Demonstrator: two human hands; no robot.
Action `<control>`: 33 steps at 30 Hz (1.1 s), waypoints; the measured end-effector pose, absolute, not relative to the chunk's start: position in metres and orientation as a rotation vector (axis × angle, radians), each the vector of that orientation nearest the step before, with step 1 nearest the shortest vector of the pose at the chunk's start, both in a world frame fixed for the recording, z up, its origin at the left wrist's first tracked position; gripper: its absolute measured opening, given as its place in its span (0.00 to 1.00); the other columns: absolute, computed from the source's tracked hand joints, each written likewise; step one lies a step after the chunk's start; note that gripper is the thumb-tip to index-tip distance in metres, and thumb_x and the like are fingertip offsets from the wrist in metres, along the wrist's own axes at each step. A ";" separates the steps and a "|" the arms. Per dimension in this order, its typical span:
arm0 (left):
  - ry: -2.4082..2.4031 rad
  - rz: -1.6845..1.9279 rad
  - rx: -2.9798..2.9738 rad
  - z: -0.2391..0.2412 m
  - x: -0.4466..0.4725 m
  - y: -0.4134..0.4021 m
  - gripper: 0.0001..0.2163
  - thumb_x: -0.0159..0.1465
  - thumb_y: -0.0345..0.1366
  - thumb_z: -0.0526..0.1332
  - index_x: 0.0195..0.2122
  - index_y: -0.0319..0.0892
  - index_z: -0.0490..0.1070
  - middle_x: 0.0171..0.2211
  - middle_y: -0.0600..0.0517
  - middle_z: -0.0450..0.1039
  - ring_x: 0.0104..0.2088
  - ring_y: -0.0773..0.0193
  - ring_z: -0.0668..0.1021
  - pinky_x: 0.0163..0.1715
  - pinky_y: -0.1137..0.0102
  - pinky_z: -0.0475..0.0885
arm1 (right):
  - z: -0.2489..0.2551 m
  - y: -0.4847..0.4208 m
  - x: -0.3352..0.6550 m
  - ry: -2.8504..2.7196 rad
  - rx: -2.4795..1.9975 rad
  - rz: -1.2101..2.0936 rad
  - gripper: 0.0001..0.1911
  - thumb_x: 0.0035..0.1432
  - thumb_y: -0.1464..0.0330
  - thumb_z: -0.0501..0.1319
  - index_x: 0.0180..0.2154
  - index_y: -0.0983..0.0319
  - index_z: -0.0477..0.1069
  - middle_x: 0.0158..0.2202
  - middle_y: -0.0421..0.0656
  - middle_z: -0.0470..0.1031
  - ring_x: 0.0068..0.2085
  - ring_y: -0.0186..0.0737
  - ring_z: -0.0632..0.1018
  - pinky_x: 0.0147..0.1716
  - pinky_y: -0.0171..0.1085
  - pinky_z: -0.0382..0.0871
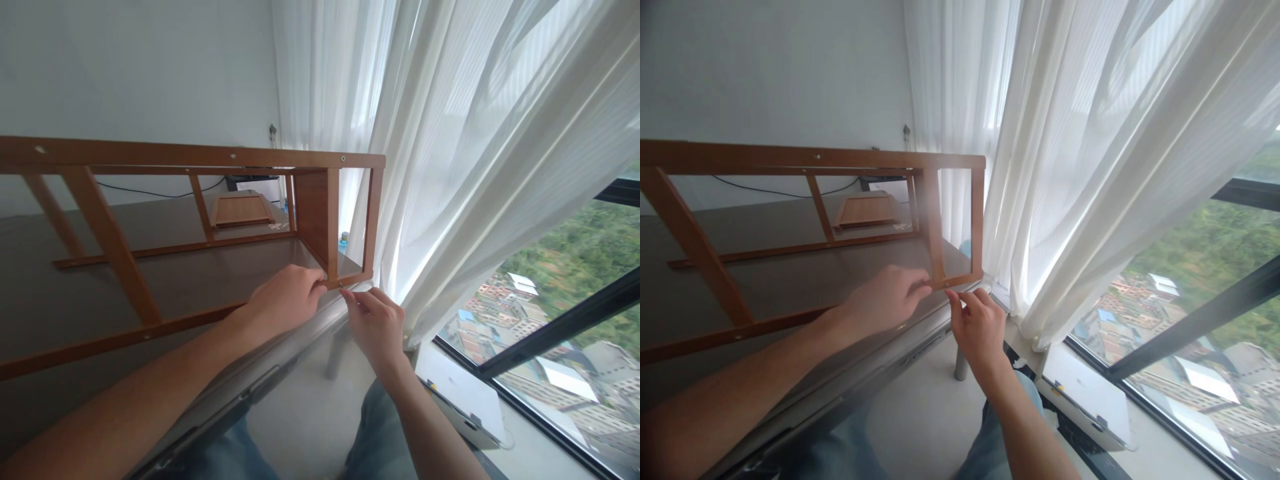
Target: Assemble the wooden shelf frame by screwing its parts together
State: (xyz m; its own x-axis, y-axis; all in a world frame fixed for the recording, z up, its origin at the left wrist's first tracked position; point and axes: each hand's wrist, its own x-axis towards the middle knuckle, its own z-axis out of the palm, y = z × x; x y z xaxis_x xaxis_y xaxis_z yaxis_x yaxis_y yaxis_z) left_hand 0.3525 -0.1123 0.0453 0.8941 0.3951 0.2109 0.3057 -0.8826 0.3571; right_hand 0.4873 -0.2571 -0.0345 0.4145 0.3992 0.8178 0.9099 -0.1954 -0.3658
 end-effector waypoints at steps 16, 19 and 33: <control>0.496 0.445 2.710 0.039 0.357 -0.109 0.12 0.71 0.42 0.54 0.39 0.46 0.77 0.37 0.48 0.81 0.34 0.57 0.81 0.28 0.68 0.61 | -0.033 -0.256 0.487 -1.103 -1.803 -0.707 0.21 0.70 0.57 0.63 0.28 0.60 0.82 0.22 0.38 0.71 0.22 0.31 0.70 0.25 0.34 0.60; 0.490 0.461 2.707 0.038 0.357 -0.109 0.12 0.71 0.42 0.54 0.38 0.46 0.76 0.35 0.49 0.81 0.34 0.57 0.80 0.28 0.67 0.60 | -0.034 -0.257 0.487 -1.094 -1.829 -0.731 0.23 0.70 0.56 0.63 0.26 0.61 0.81 0.21 0.38 0.71 0.22 0.31 0.70 0.25 0.35 0.58; 0.486 0.490 2.712 0.036 0.357 -0.109 0.12 0.70 0.42 0.54 0.31 0.46 0.70 0.30 0.50 0.76 0.28 0.60 0.76 0.26 0.68 0.57 | -0.032 -0.257 0.487 -1.105 -1.807 -0.720 0.22 0.70 0.57 0.63 0.25 0.61 0.78 0.22 0.38 0.71 0.22 0.30 0.69 0.25 0.34 0.59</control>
State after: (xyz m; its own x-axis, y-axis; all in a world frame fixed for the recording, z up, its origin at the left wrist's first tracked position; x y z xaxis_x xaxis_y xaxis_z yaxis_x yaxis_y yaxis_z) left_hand 0.3574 -0.1090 0.0359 0.8819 0.3860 0.2707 0.2682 -0.8830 0.3853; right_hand 0.4871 -0.2574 -0.0325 0.4380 0.3925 0.8087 0.8984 -0.2233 -0.3782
